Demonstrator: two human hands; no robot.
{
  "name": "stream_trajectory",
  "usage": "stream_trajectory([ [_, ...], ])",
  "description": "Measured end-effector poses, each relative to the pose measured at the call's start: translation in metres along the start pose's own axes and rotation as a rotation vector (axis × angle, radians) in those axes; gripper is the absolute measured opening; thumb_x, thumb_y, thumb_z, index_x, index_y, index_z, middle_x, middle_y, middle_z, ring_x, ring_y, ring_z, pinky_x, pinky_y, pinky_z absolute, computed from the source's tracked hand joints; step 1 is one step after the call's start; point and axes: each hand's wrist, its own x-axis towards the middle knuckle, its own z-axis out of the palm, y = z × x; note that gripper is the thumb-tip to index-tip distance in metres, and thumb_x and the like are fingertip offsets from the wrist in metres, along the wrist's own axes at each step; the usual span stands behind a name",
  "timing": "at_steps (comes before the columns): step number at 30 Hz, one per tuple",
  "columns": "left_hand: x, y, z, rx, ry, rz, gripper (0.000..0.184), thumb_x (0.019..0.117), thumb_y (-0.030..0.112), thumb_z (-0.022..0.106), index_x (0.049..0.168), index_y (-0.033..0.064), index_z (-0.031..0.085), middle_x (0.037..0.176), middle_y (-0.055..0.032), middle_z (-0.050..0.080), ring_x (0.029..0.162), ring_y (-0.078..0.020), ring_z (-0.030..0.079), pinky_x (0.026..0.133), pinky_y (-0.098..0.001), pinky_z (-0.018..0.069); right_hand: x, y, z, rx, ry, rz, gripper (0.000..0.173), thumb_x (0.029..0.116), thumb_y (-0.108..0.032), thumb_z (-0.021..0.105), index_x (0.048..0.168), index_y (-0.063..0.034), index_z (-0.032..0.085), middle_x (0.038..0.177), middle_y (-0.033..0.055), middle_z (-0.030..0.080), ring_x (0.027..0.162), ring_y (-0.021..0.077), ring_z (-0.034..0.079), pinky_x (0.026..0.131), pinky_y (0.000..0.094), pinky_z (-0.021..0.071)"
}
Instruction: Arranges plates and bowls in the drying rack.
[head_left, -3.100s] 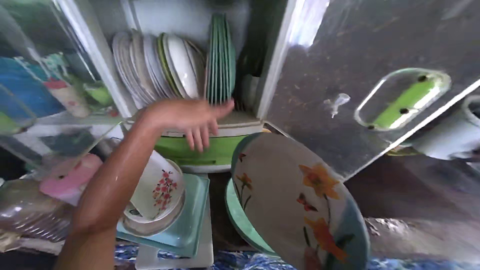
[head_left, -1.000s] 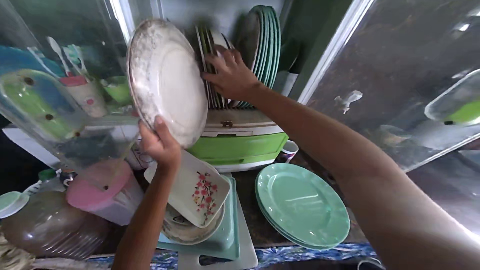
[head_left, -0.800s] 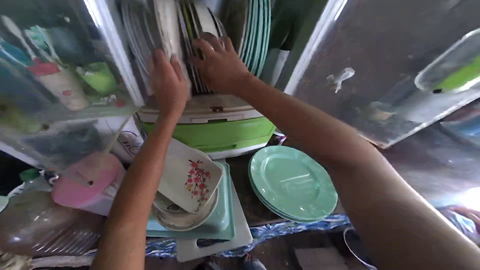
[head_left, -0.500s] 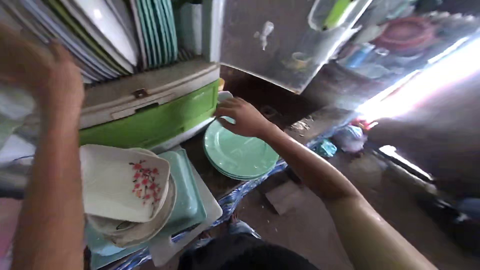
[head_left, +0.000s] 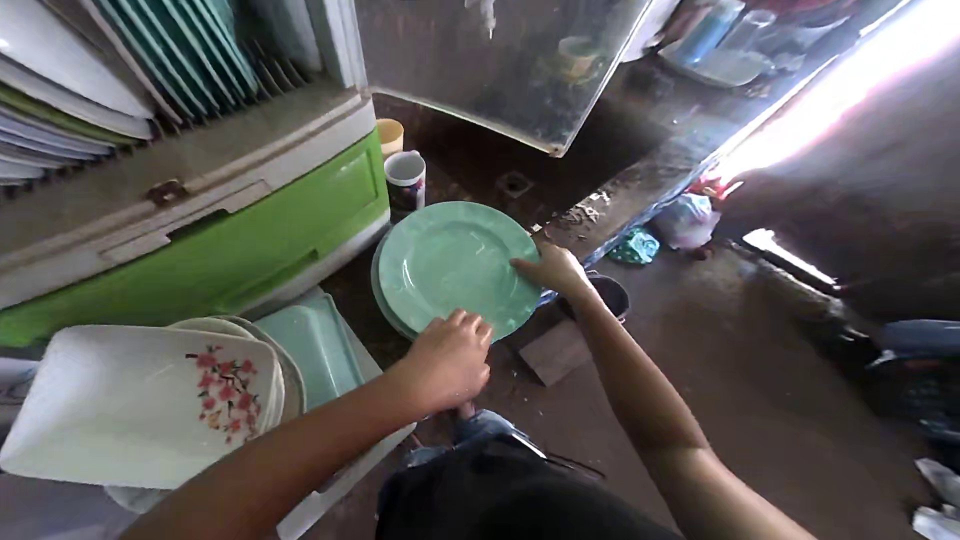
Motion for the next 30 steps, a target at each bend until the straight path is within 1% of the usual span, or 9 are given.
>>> stream_trajectory([
  [3,0.034,-0.005,0.030,-0.027,0.049,-0.122,0.058,0.1031,0.019,0.059,0.152,-0.0059,0.039,0.160,-0.0247,0.034,0.149,-0.0405,0.032,0.117,-0.0548,0.0311,0.000,0.011,0.000,0.123,-0.037,-0.016,0.051,0.0968,-0.038,0.071,0.120,0.0072,0.064,0.113,0.0318,0.065,0.109,0.0474,0.062,0.095,0.0676,0.0443],
  [6,0.060,-0.014,0.074,-0.012,0.231,-0.157,0.065,0.1006,0.017,0.063,0.154,-0.0061,0.035,0.162,-0.0257,0.033,0.150,-0.0402,0.033,0.120,-0.0563,0.0266,-0.010,0.028,0.008,0.326,-0.100,-0.063,0.041,0.0974,-0.029,0.071,0.118,0.0054,0.065,0.105,0.0234,0.069,0.096,0.0318,0.067,0.089,0.0533,0.0521],
  [9,0.084,-0.029,0.130,0.252,0.942,0.012,0.032,0.0831,-0.002,0.072,0.115,-0.0074,0.071,0.117,-0.0212,0.073,0.108,-0.0356,0.072,0.091,-0.0501,0.0571,-0.032,0.043,0.013,0.530,-0.132,-0.080,0.028,0.0994,-0.023,0.067,0.110,0.0029,0.066,0.090,0.0070,0.069,0.074,0.0080,0.064,0.070,0.0289,0.0543],
  [14,0.077,-0.033,0.121,0.460,1.188,0.252,0.014,0.0885,-0.003,0.061,0.095,-0.0022,0.073,0.090,-0.0131,0.074,0.078,-0.0246,0.073,0.068,-0.0339,0.0578,-0.075,0.042,-0.001,0.829,-0.096,-0.103,0.012,0.1033,-0.010,0.052,0.102,-0.0031,0.062,0.078,-0.0051,0.069,0.069,0.0007,0.068,0.067,0.0205,0.0585],
  [18,0.050,-0.010,0.088,0.362,1.253,0.317,0.032,0.0924,0.028,0.067,0.098,-0.0028,0.074,0.089,-0.0134,0.075,0.072,-0.0239,0.071,0.061,-0.0324,0.0556,-0.093,0.047,-0.026,1.034,-0.032,-0.273,0.037,0.1093,-0.030,0.028,0.109,-0.0145,0.061,0.089,-0.0120,0.072,0.082,-0.0007,0.069,0.075,0.0212,0.0593],
  [21,0.038,0.003,0.063,0.226,1.377,0.330,0.030,0.0946,0.025,0.064,0.096,-0.0030,0.074,0.084,-0.0145,0.075,0.071,-0.0217,0.071,0.063,-0.0290,0.0559,-0.084,0.043,-0.034,1.095,0.083,-0.564,0.036,0.1014,-0.056,0.047,0.114,-0.0268,0.062,0.103,-0.0189,0.069,0.100,-0.0014,0.065,0.091,0.0243,0.0548],
  [23,0.031,0.006,0.046,0.141,1.466,0.342,0.022,0.0936,0.018,0.066,0.093,-0.0025,0.073,0.078,-0.0132,0.073,0.070,-0.0169,0.070,0.064,-0.0243,0.0549,-0.059,0.036,-0.028,1.143,0.185,-0.649,0.032,0.1011,-0.051,0.051,0.122,-0.0271,0.054,0.112,-0.0175,0.064,0.104,-0.0007,0.062,0.090,0.0254,0.0535],
  [26,0.010,0.003,0.021,-0.002,1.472,0.234,0.025,0.0939,0.018,0.068,0.097,-0.0065,0.072,0.073,-0.0127,0.070,0.065,-0.0095,0.066,0.062,-0.0189,0.0526,-0.020,0.018,-0.008,1.060,0.153,-0.510,0.063,0.1076,-0.046,0.031,0.156,-0.0070,0.023,0.145,0.0030,0.047,0.124,0.0052,0.053,0.101,0.0277,0.0503],
  [30,0.003,-0.017,0.000,-0.154,1.392,0.119,0.025,0.0963,0.015,0.061,0.103,-0.0076,0.068,0.072,-0.0117,0.065,0.059,-0.0051,0.058,0.056,-0.0171,0.0474,0.011,-0.029,0.023,1.352,0.169,-0.420,0.069,0.1094,-0.045,0.003,0.150,-0.0009,0.037,0.138,0.0107,0.056,0.123,0.0120,0.057,0.104,0.0333,0.0490],
])
